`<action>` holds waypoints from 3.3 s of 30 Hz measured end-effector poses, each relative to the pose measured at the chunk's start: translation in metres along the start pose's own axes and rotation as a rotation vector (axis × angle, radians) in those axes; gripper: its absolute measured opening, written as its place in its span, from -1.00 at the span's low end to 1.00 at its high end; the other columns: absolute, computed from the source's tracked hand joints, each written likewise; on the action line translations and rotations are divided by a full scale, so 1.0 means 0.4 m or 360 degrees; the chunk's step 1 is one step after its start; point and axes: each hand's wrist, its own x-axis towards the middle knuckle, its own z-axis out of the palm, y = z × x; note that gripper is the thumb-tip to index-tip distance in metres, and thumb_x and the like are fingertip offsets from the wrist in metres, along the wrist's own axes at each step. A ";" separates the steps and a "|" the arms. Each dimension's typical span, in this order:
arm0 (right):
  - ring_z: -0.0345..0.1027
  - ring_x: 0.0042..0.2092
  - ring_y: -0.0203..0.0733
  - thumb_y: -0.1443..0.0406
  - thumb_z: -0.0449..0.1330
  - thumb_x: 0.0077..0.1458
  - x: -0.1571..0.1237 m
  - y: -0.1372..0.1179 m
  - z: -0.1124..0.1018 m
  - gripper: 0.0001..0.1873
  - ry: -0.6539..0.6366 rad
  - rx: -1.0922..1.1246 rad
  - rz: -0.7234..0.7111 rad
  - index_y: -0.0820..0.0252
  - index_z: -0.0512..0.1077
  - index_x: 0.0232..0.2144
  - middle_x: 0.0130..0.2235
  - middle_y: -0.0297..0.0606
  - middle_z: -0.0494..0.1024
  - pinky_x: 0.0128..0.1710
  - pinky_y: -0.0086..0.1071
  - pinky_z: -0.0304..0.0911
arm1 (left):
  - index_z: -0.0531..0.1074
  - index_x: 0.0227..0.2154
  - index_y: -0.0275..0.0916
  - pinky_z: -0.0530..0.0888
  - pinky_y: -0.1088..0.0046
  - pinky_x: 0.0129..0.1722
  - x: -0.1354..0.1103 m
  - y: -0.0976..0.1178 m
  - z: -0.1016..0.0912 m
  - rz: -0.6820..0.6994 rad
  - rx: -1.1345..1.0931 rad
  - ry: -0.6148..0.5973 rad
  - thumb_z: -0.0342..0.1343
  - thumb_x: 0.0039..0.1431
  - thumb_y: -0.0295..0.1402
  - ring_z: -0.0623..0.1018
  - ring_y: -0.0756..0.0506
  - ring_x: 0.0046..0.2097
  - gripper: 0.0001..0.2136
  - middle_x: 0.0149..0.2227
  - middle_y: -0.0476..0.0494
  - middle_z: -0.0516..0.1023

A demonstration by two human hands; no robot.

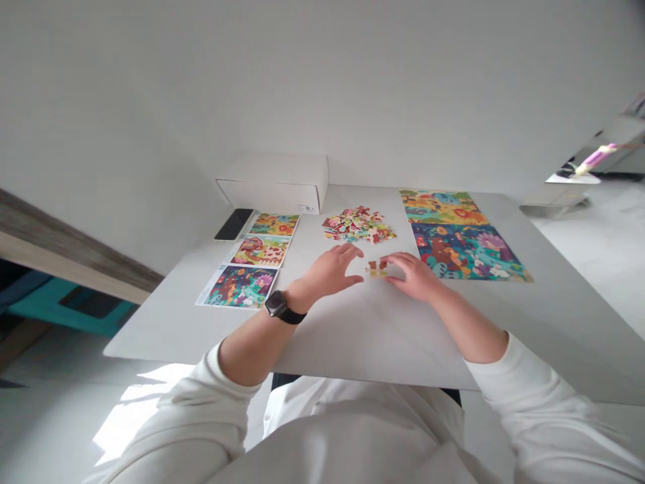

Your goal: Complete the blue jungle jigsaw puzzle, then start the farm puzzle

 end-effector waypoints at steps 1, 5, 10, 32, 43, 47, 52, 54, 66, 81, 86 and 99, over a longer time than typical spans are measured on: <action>0.55 0.17 0.10 0.29 0.35 0.27 0.001 -0.011 -0.002 -0.60 0.0000 0.0006 -0.0004 -0.02 0.53 0.15 0.11 -0.14 0.66 0.24 0.05 0.47 | 0.46 0.11 -0.13 0.50 0.09 0.25 0.007 0.013 0.022 0.0047 -0.0050 0.0018 0.38 0.26 -0.24 0.56 -0.31 0.23 -0.59 0.18 -0.26 0.57; 0.56 0.11 0.06 0.37 0.37 0.22 0.004 -0.045 0.002 -0.69 -0.0098 0.0044 -0.0072 0.01 0.56 0.01 0.05 -0.16 0.67 0.17 -0.04 0.47 | 0.46 -0.03 -0.13 0.52 0.21 0.14 0.009 0.024 0.086 0.0125 -0.0193 0.0015 0.31 0.24 -0.39 0.59 -0.23 0.09 -0.73 0.04 -0.20 0.58; 0.56 0.05 0.02 0.33 0.41 0.21 0.004 -0.046 0.010 -0.77 -0.0184 0.0044 -0.0124 0.02 0.59 -0.08 0.00 -0.18 0.68 0.12 -0.10 0.45 | 0.48 -0.07 -0.12 0.52 0.23 0.10 0.006 0.000 0.107 0.0105 -0.0265 -0.0055 0.32 0.20 -0.42 0.59 -0.21 0.04 -0.75 -0.03 -0.16 0.61; 0.58 -0.05 0.00 0.28 0.23 0.38 -0.003 0.013 -0.001 -0.80 0.0027 -0.0082 0.0063 0.03 0.69 -0.13 -0.13 -0.15 0.72 0.04 -0.13 0.47 | 0.65 -0.10 -0.15 0.52 0.29 0.04 0.010 -0.010 0.110 0.0003 -0.0331 0.0064 0.09 0.42 -0.34 0.65 -0.16 -0.06 -0.78 -0.09 -0.19 0.72; 0.57 -0.30 -0.07 0.07 0.13 0.43 -0.004 0.055 -0.011 -0.58 0.0133 -0.0073 0.0573 0.08 0.67 -0.34 -0.38 -0.26 0.68 -0.24 -0.28 0.38 | 0.53 -0.44 -0.18 0.44 0.37 -0.26 0.007 -0.014 0.080 -0.0531 -0.0319 0.0065 -0.09 0.55 -0.09 0.59 -0.12 -0.35 -0.52 -0.44 -0.13 0.63; 0.53 -0.37 -0.10 0.05 0.13 0.43 -0.006 0.050 -0.004 -0.59 0.0184 -0.0084 0.0621 0.09 0.66 -0.30 -0.39 -0.26 0.68 -0.30 -0.28 0.36 | 0.59 -0.07 -0.19 0.52 0.39 -0.09 0.009 -0.027 0.100 -0.0397 -0.0386 0.0161 -0.09 0.48 -0.41 0.65 -0.10 -0.22 -0.69 -0.31 -0.09 0.67; 0.59 -0.05 0.03 0.12 0.15 0.40 -0.004 0.058 0.016 -0.71 0.0353 -0.0090 0.0402 0.07 0.64 -0.11 -0.10 -0.12 0.72 0.04 -0.13 0.47 | 0.59 0.00 -0.19 0.57 0.30 0.04 0.011 -0.044 0.118 -0.0208 -0.0333 0.0270 0.09 0.37 -0.45 0.65 -0.12 -0.10 -0.75 -0.03 -0.21 0.66; 0.58 0.01 0.05 0.16 0.17 0.38 -0.002 0.066 0.022 -0.74 0.0349 -0.0147 0.0350 0.05 0.64 -0.09 -0.07 -0.11 0.70 0.13 -0.06 0.46 | 0.61 -0.02 -0.19 0.55 0.20 0.15 0.012 -0.054 0.119 -0.0195 -0.0238 0.0252 0.13 0.36 -0.43 0.65 -0.17 -0.03 -0.78 -0.02 -0.22 0.66; 0.53 0.11 0.17 0.29 0.20 0.33 0.094 0.114 0.073 -0.69 0.0229 -0.0474 0.0278 0.13 0.66 0.03 0.06 -0.02 0.68 0.25 0.09 0.40 | 0.46 0.32 -0.21 0.28 0.04 0.50 0.060 -0.139 0.123 -0.0328 0.0121 0.0124 0.13 0.39 -0.30 0.41 -0.29 0.44 -0.53 0.40 -0.29 0.48; 0.30 0.37 0.23 0.22 0.20 0.41 0.228 0.089 0.124 -0.51 -0.0034 -0.0531 0.0156 0.14 0.52 0.32 0.38 0.00 0.49 0.42 0.18 0.19 | 0.45 0.33 -0.21 0.22 -0.04 0.50 0.058 -0.111 0.123 -0.0400 0.0278 0.0091 0.10 0.44 -0.23 0.50 -0.31 0.35 -0.54 0.31 -0.31 0.55; 0.28 0.37 0.29 0.21 0.25 0.38 0.237 0.088 0.153 -0.60 -0.0046 -0.0558 0.0168 0.14 0.63 0.18 0.35 0.03 0.49 0.42 0.20 0.18 | 0.50 0.27 -0.14 0.29 0.02 0.47 0.033 -0.092 0.104 -0.0426 0.0288 0.0046 0.13 0.40 -0.29 0.55 -0.27 0.28 -0.58 0.24 -0.26 0.60; 0.36 0.35 0.19 0.28 0.32 0.28 0.197 0.102 0.124 -0.54 -0.0012 -0.0305 0.0056 0.02 0.61 0.21 0.26 -0.11 0.62 0.41 0.20 0.20 | 0.63 0.06 -0.14 0.46 0.07 0.29 0.007 -0.053 0.080 -0.0240 0.0087 0.0082 0.18 0.37 -0.31 0.58 -0.28 0.16 -0.73 0.11 -0.24 0.65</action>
